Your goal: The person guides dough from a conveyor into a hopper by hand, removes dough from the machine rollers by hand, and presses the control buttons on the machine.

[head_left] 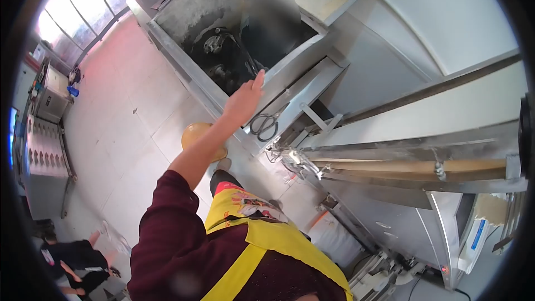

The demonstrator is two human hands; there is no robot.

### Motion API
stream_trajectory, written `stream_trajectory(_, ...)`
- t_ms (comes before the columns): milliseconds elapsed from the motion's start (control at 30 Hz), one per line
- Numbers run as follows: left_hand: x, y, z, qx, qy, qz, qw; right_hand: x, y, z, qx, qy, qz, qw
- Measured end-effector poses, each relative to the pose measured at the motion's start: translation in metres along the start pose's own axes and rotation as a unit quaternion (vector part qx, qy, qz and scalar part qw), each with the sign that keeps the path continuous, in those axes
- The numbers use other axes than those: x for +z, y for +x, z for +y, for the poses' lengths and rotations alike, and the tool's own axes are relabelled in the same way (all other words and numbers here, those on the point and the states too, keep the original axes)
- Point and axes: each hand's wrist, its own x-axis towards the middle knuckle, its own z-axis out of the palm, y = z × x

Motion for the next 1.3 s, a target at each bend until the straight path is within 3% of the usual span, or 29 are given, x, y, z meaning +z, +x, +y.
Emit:
stream_trajectory(33, -0.004, 0.001, 0.002, -0.003, -0.006, -0.008, 1.0, 0.001, -0.038, -0.014, -0.069, -0.098, -0.059, 0.991)
stream_trajectory(100, -0.001, -0.001, -0.011, 0.051, -0.116, 0.025, 0.992, -0.011, -0.123, -0.019, -0.108, -0.245, -0.29, 0.919)
stream_trajectory(133, 0.001, 0.002, -0.022, 0.076, -0.172, 0.04, 0.981, 0.051, -0.178, -0.037, -0.003, 0.133, -0.401, 0.907)
stream_trajectory(167, 0.006, 0.01, -0.037, 0.128, -0.229, 0.081, 0.962, 0.07, -0.223, -0.04, 0.087, 0.046, -0.443, 0.891)
stream_trajectory(233, -0.008, 0.031, -0.085, 0.106, -0.218, 0.106, 0.964, 0.124, -0.304, -0.054, 0.298, 0.009, -0.518, 0.802)
stream_trajectory(300, -0.036, 0.059, -0.155, 0.075, -0.21, 0.129, 0.966, 0.18, -0.388, -0.075, 0.427, 0.023, -0.568, 0.704)
stream_trajectory(400, -0.066, 0.093, -0.229, 0.019, -0.191, 0.174, 0.966, 0.248, -0.496, -0.116, 0.546, 0.063, -0.61, 0.572)
stream_trajectory(467, -0.077, 0.098, -0.237, 0.065, -0.103, 0.158, 0.98, 0.285, -0.534, -0.141, 0.57, 0.078, -0.627, 0.526)
stream_trajectory(600, -0.076, 0.096, -0.248, 0.119, -0.036, 0.135, 0.983, 0.318, -0.568, -0.174, 0.581, 0.067, -0.653, 0.482)
stream_trajectory(833, -0.078, 0.102, -0.251, 0.153, -0.074, 0.135, 0.976, 0.337, -0.607, -0.186, 0.598, 0.01, -0.686, 0.415)
stream_trajectory(1100, -0.077, 0.105, -0.254, 0.182, -0.092, 0.123, 0.971, 0.33, -0.643, -0.191, 0.601, -0.015, -0.709, 0.368)
stream_trajectory(1300, -0.073, 0.107, -0.256, 0.199, -0.084, 0.14, 0.966, 0.307, -0.669, -0.192, 0.578, -0.023, -0.721, 0.381)
